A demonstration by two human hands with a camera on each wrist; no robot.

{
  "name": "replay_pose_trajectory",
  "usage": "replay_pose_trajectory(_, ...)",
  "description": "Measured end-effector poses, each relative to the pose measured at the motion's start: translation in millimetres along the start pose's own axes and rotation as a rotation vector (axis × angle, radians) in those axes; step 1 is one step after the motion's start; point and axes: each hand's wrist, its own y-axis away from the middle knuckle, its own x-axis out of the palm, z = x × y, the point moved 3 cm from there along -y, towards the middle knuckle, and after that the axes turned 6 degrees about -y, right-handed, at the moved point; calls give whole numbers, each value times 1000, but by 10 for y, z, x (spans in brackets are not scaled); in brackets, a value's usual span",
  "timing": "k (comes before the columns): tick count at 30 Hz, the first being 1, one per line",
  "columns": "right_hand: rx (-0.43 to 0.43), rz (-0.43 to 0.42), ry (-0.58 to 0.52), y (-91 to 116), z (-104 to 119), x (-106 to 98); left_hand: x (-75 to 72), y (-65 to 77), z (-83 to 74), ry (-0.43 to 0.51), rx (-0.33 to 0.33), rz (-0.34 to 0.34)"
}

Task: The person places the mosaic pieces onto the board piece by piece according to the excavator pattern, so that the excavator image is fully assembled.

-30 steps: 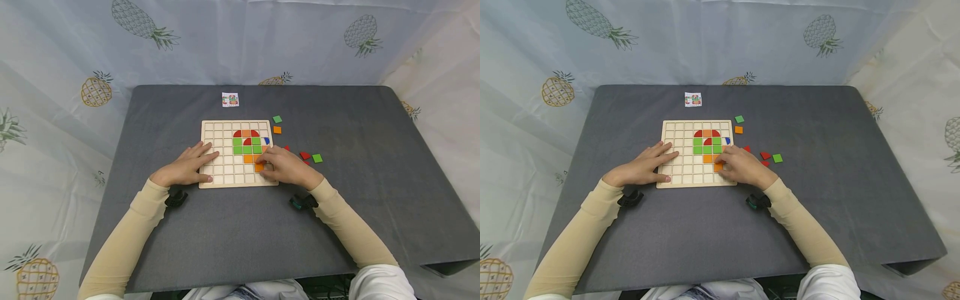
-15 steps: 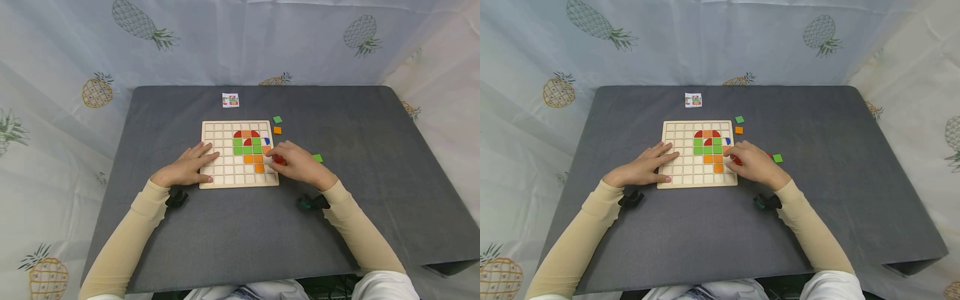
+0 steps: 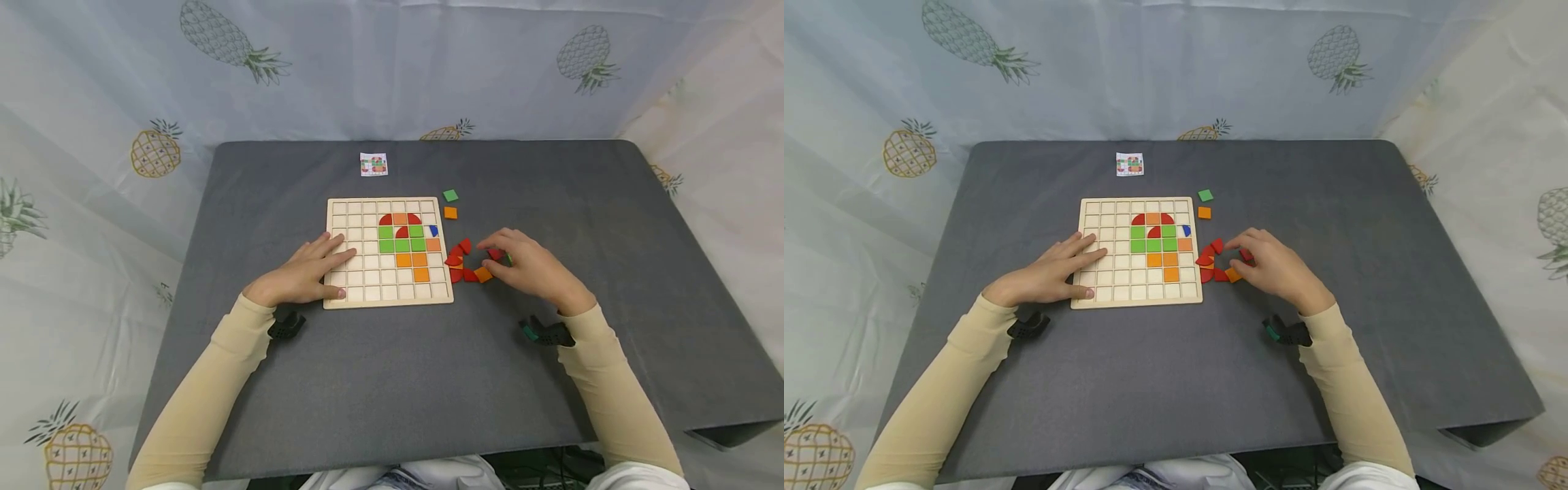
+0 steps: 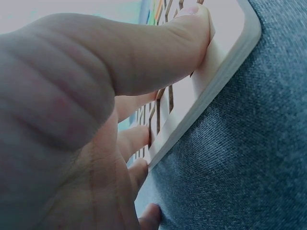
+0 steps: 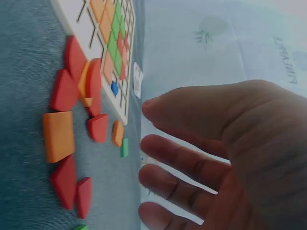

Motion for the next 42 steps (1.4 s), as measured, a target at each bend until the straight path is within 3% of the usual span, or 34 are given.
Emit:
replay_pose_trajectory(17,48,139,66,48,-167,262,3,4,-1,-5,2,-9)
replay_pose_trajectory(30,70,17,64,-103,-249,250,2,-3,5,-9,-3,1)
replay_pose_trajectory(36,41,-33,71,-218,-107,130,-6,2,7,-12,-2,0)
replay_pose_trajectory(42,27,-25,102,-369,116,47,-11,0,1,-3,-3,3)
